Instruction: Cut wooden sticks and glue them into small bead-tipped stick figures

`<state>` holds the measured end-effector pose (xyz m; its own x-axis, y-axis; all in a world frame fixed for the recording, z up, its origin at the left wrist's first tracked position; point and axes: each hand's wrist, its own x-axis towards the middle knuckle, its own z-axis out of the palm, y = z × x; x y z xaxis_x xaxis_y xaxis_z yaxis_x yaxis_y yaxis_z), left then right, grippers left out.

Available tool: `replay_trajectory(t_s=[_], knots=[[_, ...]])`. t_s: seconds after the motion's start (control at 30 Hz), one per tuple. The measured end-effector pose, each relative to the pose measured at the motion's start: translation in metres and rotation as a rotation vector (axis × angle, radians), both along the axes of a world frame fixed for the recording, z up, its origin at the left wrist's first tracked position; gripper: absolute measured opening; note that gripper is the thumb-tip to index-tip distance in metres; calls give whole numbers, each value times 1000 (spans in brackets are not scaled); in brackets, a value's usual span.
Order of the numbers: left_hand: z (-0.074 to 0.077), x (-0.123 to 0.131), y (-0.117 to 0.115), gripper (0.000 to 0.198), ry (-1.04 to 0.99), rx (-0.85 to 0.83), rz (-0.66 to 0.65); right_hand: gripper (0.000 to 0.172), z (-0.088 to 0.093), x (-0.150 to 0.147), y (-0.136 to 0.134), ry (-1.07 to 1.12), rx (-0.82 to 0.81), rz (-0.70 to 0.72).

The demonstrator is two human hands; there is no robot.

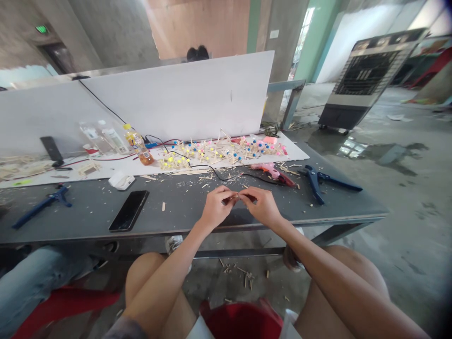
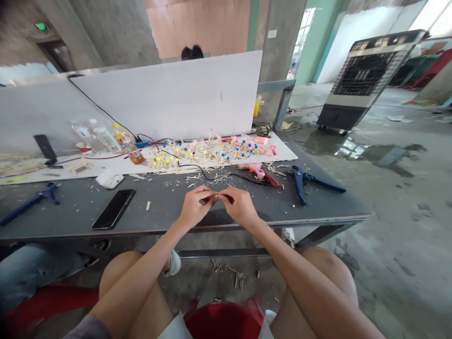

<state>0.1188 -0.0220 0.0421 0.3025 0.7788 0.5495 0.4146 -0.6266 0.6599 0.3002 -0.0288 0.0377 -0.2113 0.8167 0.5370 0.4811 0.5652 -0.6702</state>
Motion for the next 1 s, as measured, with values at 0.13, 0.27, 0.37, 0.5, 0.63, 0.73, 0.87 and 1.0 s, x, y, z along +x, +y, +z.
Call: replay_trajectory(t_s=[0.13, 0.27, 0.37, 0.5, 0.63, 0.73, 0.87, 1.0], knots=[[-1, -1, 1, 22, 70, 54, -9, 20, -4, 3, 3, -87, 40, 18], [-2, -2, 1, 23, 116, 65, -12, 21, -8, 5, 5, -199, 114, 49], [-4, -2, 1, 23, 106, 53, -8, 21, -9, 3, 5, -249, 168, 21], [-4, -2, 0, 24, 93, 54, -4, 18, -9, -1, 6, -275, 216, -1], [-3, -2, -1, 25, 90, 59, 2, 13, -8, -3, 6, -249, 198, -28], [-2, 0, -1, 24, 65, 62, 14, 12, -7, -5, 5, -215, 165, -67], [-1, 4, 1, 23, 24, 76, 19, 11, -6, -9, 4, -184, 142, -122], [0, 6, 1, 22, -2, 94, 16, 10, -7, -4, 13, -114, 115, -212]])
